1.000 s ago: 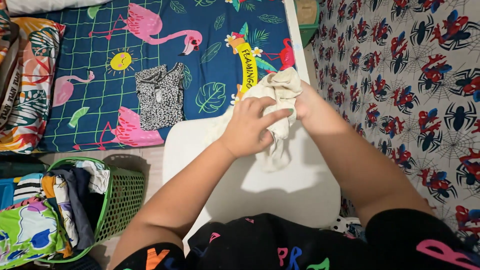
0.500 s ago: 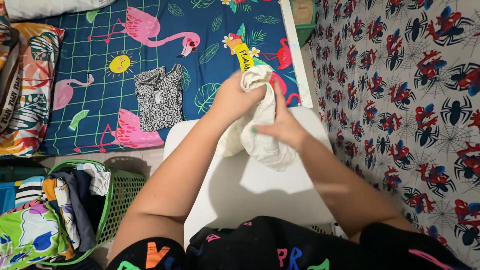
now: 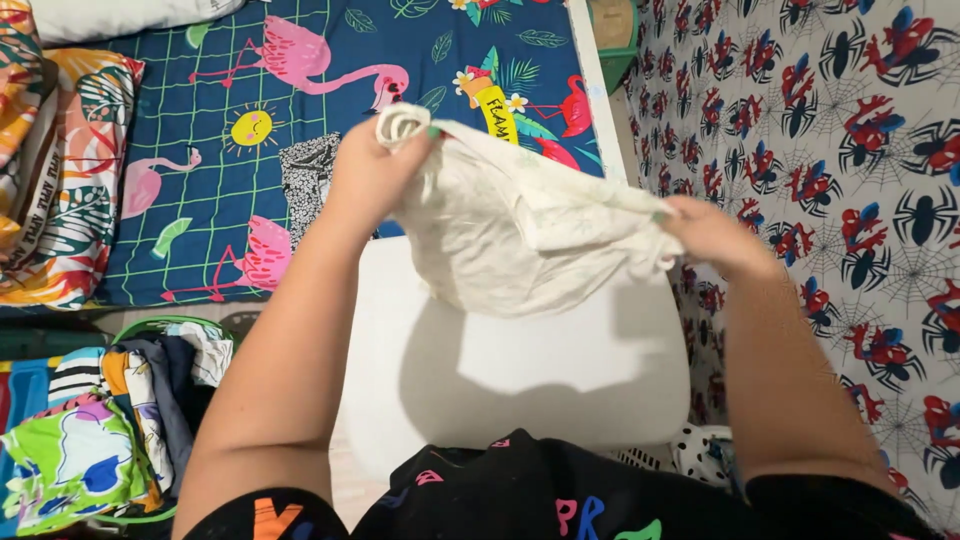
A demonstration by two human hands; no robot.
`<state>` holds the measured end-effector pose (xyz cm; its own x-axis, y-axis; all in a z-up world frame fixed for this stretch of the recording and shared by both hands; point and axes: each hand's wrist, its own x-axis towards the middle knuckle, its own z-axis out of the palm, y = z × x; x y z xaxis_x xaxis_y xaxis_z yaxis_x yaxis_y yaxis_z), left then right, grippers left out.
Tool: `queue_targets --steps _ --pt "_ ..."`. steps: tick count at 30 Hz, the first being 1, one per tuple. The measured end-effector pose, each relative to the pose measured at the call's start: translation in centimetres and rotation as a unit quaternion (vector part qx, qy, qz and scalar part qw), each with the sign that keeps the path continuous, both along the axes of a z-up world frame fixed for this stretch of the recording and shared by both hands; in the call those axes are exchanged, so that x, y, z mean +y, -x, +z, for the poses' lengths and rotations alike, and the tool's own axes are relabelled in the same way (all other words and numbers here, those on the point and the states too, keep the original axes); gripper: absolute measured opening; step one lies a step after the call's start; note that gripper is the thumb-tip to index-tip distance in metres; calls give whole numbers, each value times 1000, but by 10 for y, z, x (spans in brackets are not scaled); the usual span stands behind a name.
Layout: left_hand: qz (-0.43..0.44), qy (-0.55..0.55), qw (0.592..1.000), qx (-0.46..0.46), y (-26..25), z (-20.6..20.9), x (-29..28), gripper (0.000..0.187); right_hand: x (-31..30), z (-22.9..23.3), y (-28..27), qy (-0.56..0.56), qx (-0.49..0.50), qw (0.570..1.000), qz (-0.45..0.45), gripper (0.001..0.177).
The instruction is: Folding various items of clothing on a white table.
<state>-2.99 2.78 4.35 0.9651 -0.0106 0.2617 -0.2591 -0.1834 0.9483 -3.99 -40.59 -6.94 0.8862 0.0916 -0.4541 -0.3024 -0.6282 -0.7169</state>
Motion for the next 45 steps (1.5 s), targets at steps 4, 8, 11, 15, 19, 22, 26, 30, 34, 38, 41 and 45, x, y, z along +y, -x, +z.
queue_targets --steps 4,8,11,15,19,22,26,30,34,38,41,45 --pt "8 -165 984 61 22 -13 -2 36 -32 48 -12 -101 -18 985 -142 26" --pt "-177 -262 936 157 42 -45 -21 72 -35 84 -32 -219 -118 937 -245 24" --pt "-288 -163 922 199 57 -90 -49 80 -22 103 -56 -267 -198 907 -258 22" --pt "-287 -87 911 283 79 -151 -68 66 31 70 -125 -303 -312 873 -220 18" --pt "-149 289 824 465 102 -191 -62 65 129 26 -149 -202 -353 904 -132 18" --pt "-47 341 824 450 115 -220 -42 71 178 -11 -148 -204 -299 925 -113 17" --pt "113 60 900 417 124 -269 -1 88 202 -30 -126 -159 -250 952 -74 18" --pt "231 -244 894 298 119 -256 4 96 212 -46 -115 38 -276 960 18 24" --pt "158 -253 953 61 86 -185 -25 95 239 -43 -97 31 -91 991 94 39" --pt "120 -196 969 94 47 -163 -29 66 235 -23 -87 -162 120 967 155 46" --pt "38 -33 995 81 12 -180 -12 47 212 -39 -83 -318 -2 899 301 65" --pt "-31 78 989 120 5 -114 5 45 206 -95 -70 -225 -120 907 337 124"
